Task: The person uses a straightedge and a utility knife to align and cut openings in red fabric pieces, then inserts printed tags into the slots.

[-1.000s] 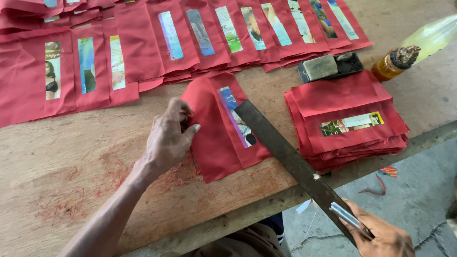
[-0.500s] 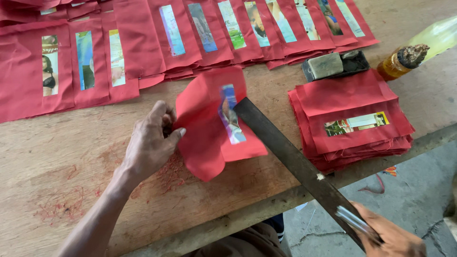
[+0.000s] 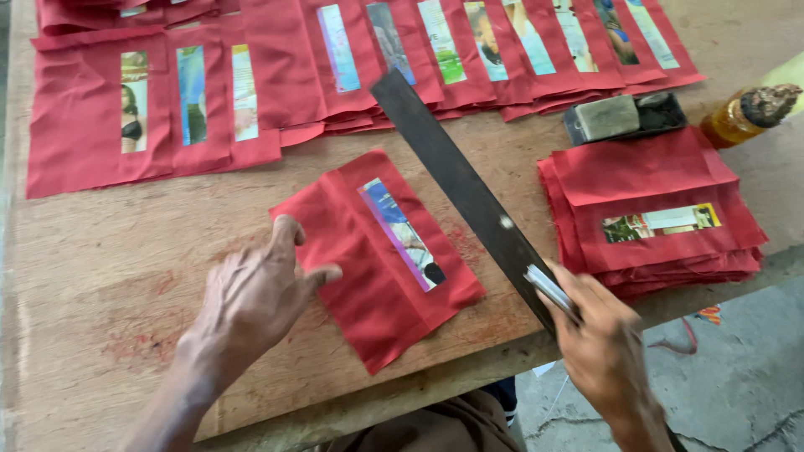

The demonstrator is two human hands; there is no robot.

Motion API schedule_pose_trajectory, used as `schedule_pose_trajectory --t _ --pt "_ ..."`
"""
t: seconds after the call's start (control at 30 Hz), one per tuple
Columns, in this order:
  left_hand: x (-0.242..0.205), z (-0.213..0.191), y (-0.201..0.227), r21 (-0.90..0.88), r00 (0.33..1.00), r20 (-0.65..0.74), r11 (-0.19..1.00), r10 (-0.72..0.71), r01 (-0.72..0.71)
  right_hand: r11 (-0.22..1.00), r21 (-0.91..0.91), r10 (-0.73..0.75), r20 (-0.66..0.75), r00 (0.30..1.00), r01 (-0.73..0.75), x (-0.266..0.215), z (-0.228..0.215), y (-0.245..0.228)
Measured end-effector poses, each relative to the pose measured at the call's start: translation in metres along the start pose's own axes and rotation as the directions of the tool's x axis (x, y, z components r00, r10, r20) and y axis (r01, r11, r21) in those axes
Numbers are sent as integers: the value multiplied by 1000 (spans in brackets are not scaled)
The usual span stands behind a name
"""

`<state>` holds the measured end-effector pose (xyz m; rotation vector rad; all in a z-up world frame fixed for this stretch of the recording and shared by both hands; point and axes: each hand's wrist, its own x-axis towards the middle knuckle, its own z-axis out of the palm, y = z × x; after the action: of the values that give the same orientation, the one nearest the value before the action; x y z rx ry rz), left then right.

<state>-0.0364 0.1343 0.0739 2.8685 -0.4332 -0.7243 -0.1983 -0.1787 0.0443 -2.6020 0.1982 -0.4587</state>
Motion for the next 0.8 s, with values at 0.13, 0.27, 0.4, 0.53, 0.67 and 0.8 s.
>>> schedule_pose_trajectory --t 0.13,0.27,0.4,0.53,0.67,0.8 --pt "26 12 1 -58 887 -424 972 182 -227 998 -4 69 62 996 -69 32 29 -7" --pt "78 24 8 -13 707 -619 896 342 -445 987 -116 -110 -9 994 108 51 52 -3" --pt "102 30 8 -91 737 -583 874 342 -477 946 -234 -266 -170 949 223 56 61 3" --pt "108 24 7 -249 780 -520 812 349 -529 996 84 -27 -146 989 40 45 54 7" --pt "117 13 13 -422 878 -384 790 288 -444 675 737 -23 11 1000 7 45 56 0" --pt "116 13 13 -555 898 -263 705 354 -441 632 772 -115 4 993 70 59 67 -20"
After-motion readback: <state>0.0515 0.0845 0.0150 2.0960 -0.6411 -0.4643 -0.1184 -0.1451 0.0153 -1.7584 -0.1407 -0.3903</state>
